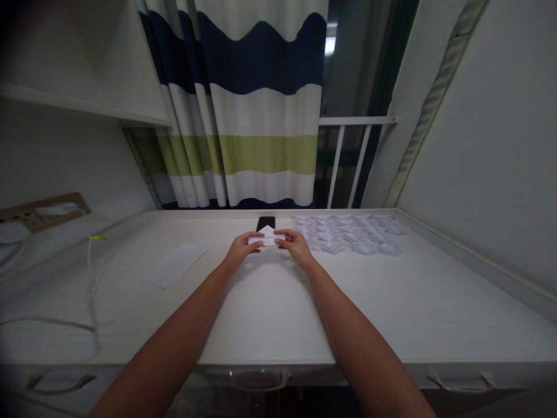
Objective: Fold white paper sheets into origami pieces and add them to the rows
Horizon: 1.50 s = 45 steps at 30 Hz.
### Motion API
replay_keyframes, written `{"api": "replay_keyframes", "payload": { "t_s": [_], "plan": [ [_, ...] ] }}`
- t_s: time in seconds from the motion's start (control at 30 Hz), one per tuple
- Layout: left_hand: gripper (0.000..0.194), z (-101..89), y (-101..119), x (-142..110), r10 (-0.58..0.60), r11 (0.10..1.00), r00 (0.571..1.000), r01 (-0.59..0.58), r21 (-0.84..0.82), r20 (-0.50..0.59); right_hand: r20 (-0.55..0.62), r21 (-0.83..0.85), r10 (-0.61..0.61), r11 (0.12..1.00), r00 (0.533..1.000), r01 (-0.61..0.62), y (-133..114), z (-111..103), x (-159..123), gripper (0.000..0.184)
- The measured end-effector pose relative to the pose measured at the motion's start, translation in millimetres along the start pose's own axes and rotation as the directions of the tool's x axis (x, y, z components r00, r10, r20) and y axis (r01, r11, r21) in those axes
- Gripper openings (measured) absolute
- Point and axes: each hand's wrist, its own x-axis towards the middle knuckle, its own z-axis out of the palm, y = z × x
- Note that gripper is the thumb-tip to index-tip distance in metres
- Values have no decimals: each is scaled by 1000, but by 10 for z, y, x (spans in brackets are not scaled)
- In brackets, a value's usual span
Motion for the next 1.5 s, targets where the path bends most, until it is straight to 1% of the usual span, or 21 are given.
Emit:
{"api": "replay_keyframes", "payload": {
  "t_s": [0.23, 0.4, 0.6, 0.77, 1.0, 1.2, 1.33, 1.5],
  "plan": [
    [29, -1, 10, 2, 15, 999, 999, -13, 35, -34, -4, -3, 1, 1000, 1000, -1, 21, -10, 20, 37],
    [35, -3, 23, 7, 18, 999, 999, -17, 31, -27, 14, -45, -30, 999, 999, 31, 32, -32, 31, 35],
    [32, -15, 27, 4, 18, 998, 999, -16, 53, -41, -9, -52, -39, 998, 999, 39, 57, -61, 42, 39],
    [32, -22, 12, 7, 4, 999, 999, -2, 37, -41, -14, -68, -46, 997, 999, 45, 71, -84, 68, 32],
    [32, -33, 13, 15, -4, 1000, 999, 5, 27, -44, 11, -99, -75, 992, 997, 76, 53, -104, 85, 31],
    [32, -38, 24, 20, -36, 999, 998, 37, 13, -53, -3, -148, -99, 984, 995, 98, 15, -97, 76, 28],
    [36, -39, 13, 22, -59, 998, 998, 59, -1, -25, -11, -224, -143, 965, 990, 137, 7, -117, 69, 26],
    [40, -40, -9, 21, -90, 995, 996, 90, -30, 16, -48, -346, -301, 899, 952, 267, -4, -152, 66, 21]
  ]
}}
